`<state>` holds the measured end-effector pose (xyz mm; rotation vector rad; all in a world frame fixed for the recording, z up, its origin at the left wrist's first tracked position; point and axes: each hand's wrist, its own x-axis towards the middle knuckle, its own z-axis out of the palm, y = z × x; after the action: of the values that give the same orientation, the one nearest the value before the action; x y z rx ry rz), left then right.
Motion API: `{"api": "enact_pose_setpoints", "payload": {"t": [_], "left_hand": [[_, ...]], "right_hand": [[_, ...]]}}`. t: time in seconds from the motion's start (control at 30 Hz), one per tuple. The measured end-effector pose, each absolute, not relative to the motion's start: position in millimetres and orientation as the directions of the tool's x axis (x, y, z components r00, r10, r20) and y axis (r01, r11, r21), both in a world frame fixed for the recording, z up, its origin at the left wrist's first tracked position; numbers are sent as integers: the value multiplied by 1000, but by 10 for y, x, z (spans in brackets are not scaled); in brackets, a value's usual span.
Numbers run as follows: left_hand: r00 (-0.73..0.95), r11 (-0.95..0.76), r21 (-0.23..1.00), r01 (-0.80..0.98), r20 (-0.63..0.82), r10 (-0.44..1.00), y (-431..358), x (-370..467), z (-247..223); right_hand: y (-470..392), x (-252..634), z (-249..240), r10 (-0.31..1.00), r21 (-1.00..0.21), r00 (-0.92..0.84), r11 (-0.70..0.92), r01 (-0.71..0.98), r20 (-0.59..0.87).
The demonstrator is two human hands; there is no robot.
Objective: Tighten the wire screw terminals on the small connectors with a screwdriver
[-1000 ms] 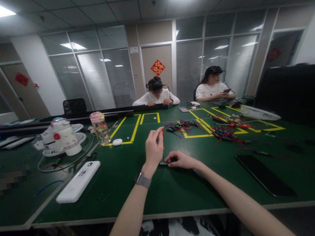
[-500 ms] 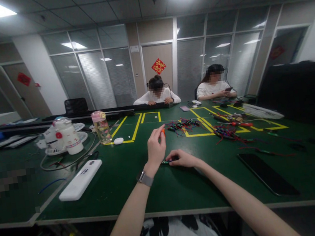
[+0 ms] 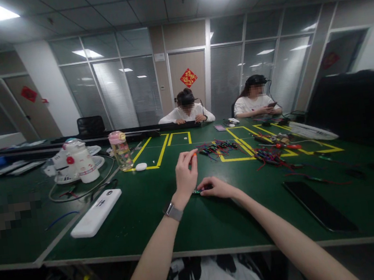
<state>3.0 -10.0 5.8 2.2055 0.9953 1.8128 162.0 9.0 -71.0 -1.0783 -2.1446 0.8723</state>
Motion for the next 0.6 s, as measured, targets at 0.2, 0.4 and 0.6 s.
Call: {"api": "enact_pose_setpoints", "payload": {"t": [0.2,0.4,0.6], "left_hand": [[79,-786,491,376,828,555,-100,26,61],[89,-789,486,376,829,552,-90,17,40],[96,-796,482,366,831,548,-82,21,34]], "right_hand": [[93,1617,-712,840,-762,-504,458,457,203],[92,1614,-698,839,-761,-507,457,461,197],[95,1607,-711,850,-785,-495,427,448,180]]}}
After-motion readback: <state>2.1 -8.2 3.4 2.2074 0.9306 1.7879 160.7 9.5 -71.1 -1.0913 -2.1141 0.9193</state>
